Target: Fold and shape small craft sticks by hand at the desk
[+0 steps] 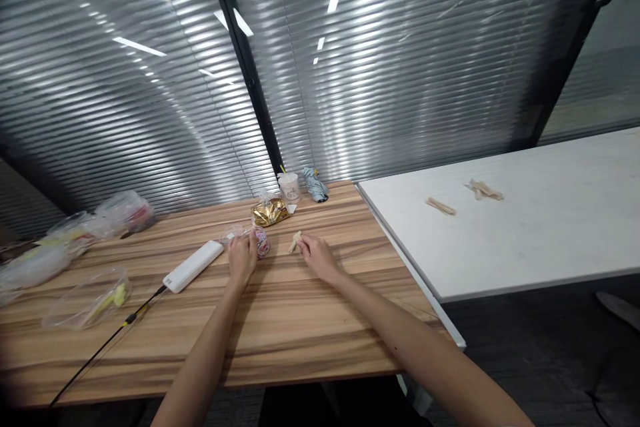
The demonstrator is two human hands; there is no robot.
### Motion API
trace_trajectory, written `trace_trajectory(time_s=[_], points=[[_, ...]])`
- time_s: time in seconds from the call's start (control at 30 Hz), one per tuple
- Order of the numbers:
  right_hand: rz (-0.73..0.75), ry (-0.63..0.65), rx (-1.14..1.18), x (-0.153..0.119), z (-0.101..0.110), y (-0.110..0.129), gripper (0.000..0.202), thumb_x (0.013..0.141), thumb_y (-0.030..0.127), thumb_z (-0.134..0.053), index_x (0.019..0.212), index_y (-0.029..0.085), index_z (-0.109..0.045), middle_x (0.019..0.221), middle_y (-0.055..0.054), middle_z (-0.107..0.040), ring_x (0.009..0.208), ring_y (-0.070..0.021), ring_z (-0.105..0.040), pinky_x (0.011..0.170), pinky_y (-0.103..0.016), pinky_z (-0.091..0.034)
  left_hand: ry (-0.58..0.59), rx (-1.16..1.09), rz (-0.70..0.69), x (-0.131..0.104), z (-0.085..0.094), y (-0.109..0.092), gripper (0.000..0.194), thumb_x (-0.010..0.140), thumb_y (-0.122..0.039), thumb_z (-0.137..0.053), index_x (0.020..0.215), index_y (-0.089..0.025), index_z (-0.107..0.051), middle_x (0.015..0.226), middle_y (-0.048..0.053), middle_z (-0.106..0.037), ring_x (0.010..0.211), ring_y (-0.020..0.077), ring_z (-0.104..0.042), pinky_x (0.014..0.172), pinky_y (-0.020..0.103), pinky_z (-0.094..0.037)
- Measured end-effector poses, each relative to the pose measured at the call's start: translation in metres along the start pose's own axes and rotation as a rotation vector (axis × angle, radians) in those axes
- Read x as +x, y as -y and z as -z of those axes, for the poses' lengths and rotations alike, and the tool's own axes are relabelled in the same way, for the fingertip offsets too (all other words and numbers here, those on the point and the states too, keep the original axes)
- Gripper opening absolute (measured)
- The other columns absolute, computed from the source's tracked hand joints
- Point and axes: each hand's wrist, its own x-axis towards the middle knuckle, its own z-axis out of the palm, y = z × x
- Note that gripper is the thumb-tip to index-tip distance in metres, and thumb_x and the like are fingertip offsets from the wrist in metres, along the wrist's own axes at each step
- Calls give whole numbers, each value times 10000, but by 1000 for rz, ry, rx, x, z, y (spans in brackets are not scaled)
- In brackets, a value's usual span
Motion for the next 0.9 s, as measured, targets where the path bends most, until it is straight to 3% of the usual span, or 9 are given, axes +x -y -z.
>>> trace_trajectory(time_s=[0.37,0.53,0.9], points=[[16,21,11,-1,1,2,309,890,290,-336,696,187,-553,649,-1,-595,609,-126,-525,584,-204,-341,-126,-156,65,2,1,4,296,792,-385,-445,748,-189,-663,796,79,-659,791,233,-535,797,371,-338],[25,25,-3,-1,2,4,319,891,292,-335,689,187,-558,656,-3,-604,610,-129,-536,581,-205,-336,-194,-299,131,2,1,5,184,736,-325,-517,740,-193,-645,816,51,-657,818,216,-554,795,353,-369],[50,43,2,-2,2,4,282,882,269,-359,708,184,-564,662,-4,-609,599,-126,-535,553,-198,-318,-196,-424,147,1,1,2,166,731,-287,-511,765,-170,-624,789,52,-644,765,191,-571,751,324,-410]])
